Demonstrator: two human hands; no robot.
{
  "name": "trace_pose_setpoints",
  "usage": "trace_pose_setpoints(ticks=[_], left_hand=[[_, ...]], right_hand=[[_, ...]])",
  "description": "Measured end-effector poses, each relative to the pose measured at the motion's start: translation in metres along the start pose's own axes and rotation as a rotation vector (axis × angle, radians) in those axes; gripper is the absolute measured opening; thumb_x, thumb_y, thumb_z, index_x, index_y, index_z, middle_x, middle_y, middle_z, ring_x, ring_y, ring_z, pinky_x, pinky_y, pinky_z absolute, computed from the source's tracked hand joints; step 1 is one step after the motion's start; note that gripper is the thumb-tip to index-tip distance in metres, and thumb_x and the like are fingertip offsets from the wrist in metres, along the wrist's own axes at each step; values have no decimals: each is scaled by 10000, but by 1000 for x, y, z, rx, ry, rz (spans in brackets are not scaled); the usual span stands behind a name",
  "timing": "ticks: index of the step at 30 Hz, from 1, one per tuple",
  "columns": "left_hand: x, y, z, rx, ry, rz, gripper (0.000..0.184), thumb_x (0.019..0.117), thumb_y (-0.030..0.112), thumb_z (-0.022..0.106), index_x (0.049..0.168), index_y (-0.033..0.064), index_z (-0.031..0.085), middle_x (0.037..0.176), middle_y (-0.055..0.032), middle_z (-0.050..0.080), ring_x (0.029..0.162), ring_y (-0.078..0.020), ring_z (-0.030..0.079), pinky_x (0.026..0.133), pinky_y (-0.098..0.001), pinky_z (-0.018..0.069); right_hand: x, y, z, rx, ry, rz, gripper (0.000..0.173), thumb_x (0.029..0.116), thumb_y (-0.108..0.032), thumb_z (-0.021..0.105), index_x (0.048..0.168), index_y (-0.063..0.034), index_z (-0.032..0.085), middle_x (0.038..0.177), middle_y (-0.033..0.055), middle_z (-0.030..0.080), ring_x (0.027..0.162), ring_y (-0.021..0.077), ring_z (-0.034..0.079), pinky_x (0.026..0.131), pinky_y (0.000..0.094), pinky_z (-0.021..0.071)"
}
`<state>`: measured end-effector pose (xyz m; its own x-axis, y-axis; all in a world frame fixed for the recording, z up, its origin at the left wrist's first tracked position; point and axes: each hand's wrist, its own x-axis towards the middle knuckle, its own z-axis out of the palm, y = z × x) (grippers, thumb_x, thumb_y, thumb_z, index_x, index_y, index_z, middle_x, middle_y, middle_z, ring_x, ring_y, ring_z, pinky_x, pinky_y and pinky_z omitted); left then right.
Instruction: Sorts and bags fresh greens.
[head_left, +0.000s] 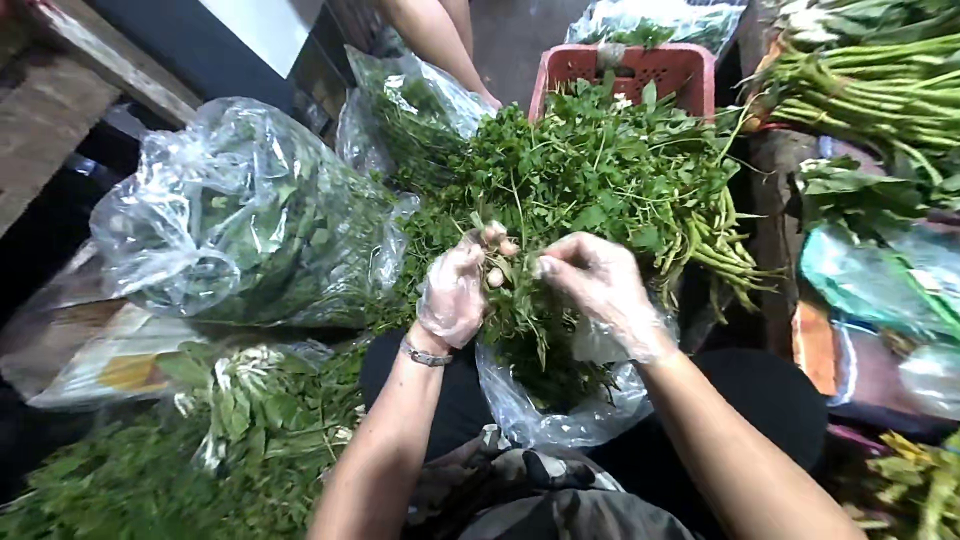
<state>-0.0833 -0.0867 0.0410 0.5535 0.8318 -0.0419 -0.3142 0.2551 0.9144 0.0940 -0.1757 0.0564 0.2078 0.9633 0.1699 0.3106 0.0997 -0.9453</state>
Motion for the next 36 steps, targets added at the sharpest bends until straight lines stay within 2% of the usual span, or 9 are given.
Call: trace_pose_setpoints(ticks=[2,4,8,13,17,21,24,32,36], left_hand=[[2,-2,-1,1,79,-16,456,1064,179,187,1132,159,638,1037,36,679,764,-56,637,657,-211,554],[5,-7,6,192,193,-41,374,1102,211,294,1160,150,658,1001,43,683,723,-45,612,628,-203,532],[0,-16,22,452,77,-27,360,1100,211,346,1301,106,625,1236,18,657,1032,-43,616,886,-271,527],[-6,-18,27,380,43,69,420,1101,184,285,1312,57,626,1291,-12,652,1159,-59,599,1008,-282,494],[-8,-6,23,537,157,36,351,1100,265,383,1277,80,624,1155,5,664,1041,-37,617,911,-278,531],[-5,49,-11,132,149,66,352,1100,223,326,1173,136,659,1149,32,703,950,-46,685,770,-231,591],[-8,73,-52,-149,3,254,367,1089,199,331,1100,125,691,1242,-29,697,1160,-148,665,959,-315,570],[-18,65,-78,-262,-29,303,338,1043,224,414,1159,93,702,1235,-65,708,1209,-237,651,1083,-481,496],[-20,67,-62,-79,-68,278,347,1045,189,358,1077,144,700,1178,-11,710,1158,-175,661,1032,-409,541]], right_hand=[[-6,3,-8,-34,111,-13,78,946,-102,698,1000,-46,703,860,15,689,742,24,636,680,200,542],[-10,1,-8,-104,142,-7,80,943,-116,706,992,-56,724,861,14,702,743,29,646,686,213,554],[-7,2,9,-182,59,18,110,954,-168,696,983,-82,758,870,18,728,776,68,673,738,292,571],[-2,-1,23,-107,109,80,82,963,-134,682,938,-71,728,836,13,698,721,48,627,667,254,520],[3,-5,23,-84,18,-24,131,977,-114,659,994,-25,754,1075,76,754,944,77,702,847,268,562],[1,-10,-30,-104,-29,-169,294,1043,-136,541,1275,-11,671,1124,80,710,859,60,666,774,250,577],[-6,3,-82,-193,55,-156,291,1055,-201,535,1254,-25,654,1064,14,690,805,-39,615,733,168,543],[-27,65,-120,-316,-17,76,252,1009,-255,581,1142,-99,727,939,1,725,715,44,629,660,268,548],[-30,46,-131,-469,-91,48,208,1001,-155,629,1140,-43,735,1032,120,735,893,206,691,838,486,555]])
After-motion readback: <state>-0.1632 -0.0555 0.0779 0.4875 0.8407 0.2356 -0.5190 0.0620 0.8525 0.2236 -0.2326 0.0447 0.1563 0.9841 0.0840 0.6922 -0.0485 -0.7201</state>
